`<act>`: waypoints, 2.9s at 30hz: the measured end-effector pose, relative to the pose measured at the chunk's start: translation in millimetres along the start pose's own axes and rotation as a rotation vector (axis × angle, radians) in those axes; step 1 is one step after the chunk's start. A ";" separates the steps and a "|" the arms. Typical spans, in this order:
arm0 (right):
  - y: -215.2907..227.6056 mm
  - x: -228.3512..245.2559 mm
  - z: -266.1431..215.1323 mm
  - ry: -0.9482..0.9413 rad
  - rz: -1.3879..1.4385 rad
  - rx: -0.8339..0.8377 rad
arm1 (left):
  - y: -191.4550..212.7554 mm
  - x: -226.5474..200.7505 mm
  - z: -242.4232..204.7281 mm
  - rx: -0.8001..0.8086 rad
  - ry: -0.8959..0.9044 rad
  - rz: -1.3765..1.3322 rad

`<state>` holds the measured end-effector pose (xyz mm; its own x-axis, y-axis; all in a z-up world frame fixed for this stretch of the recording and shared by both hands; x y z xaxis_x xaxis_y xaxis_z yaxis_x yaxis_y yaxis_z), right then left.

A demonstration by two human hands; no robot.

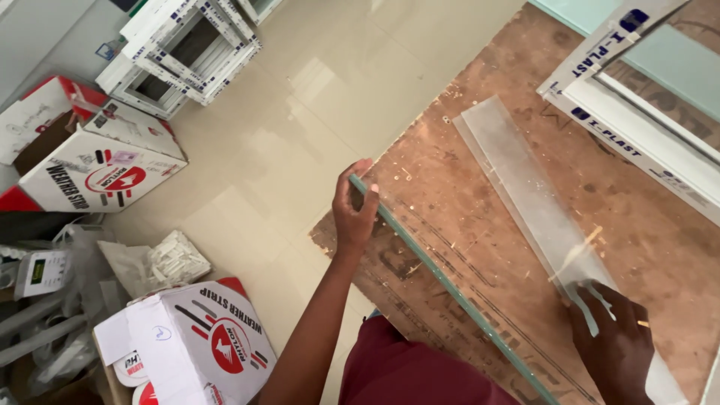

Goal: Assembling glass slats into a window frame to create a louvre window.

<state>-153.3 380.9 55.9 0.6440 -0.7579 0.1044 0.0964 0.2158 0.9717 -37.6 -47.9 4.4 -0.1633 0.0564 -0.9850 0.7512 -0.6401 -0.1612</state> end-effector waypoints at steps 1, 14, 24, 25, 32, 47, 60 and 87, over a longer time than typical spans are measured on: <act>-4.8 -5.3 -1.1 -0.071 0.066 0.046 | 0.0 1.2 0.0 0.001 0.026 -0.019; -52.8 67.8 -27.8 -0.419 0.949 0.733 | 6.9 5.7 0.0 0.084 0.004 -0.031; -68.4 61.7 -32.6 -0.483 0.993 0.921 | 8.3 3.6 -0.9 0.124 -0.017 0.033; -74.0 57.3 -35.7 -0.463 1.023 0.898 | 8.7 5.0 -1.0 0.124 -0.017 0.028; -48.1 65.8 -18.0 -0.435 0.858 0.828 | 6.2 3.6 -1.1 0.086 -0.068 0.011; -48.1 42.2 10.3 -0.545 0.689 0.671 | 4.3 -2.2 -0.5 0.032 -0.018 0.054; -61.5 13.2 2.1 -0.689 0.693 0.766 | 7.8 0.6 -0.8 0.025 -0.047 0.092; 25.1 -6.5 -42.9 -0.459 0.389 0.166 | 57.6 -8.1 -43.0 -0.270 0.377 0.400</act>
<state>-122.5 417.7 70.5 0.2127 -0.8384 0.5019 -0.2224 0.4586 0.8603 34.5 -52.2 0.4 0.3652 0.1510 -0.9186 0.8510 -0.4541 0.2637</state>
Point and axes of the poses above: each hand's wrist, its own z-axis towards the middle knuckle, its own y-axis out of the back of the hand, x = y × z, the point moved 6 cm from there along z, towards the middle knuckle, and after that the axes turned 2 degrees about x, right-handed, at the moved point
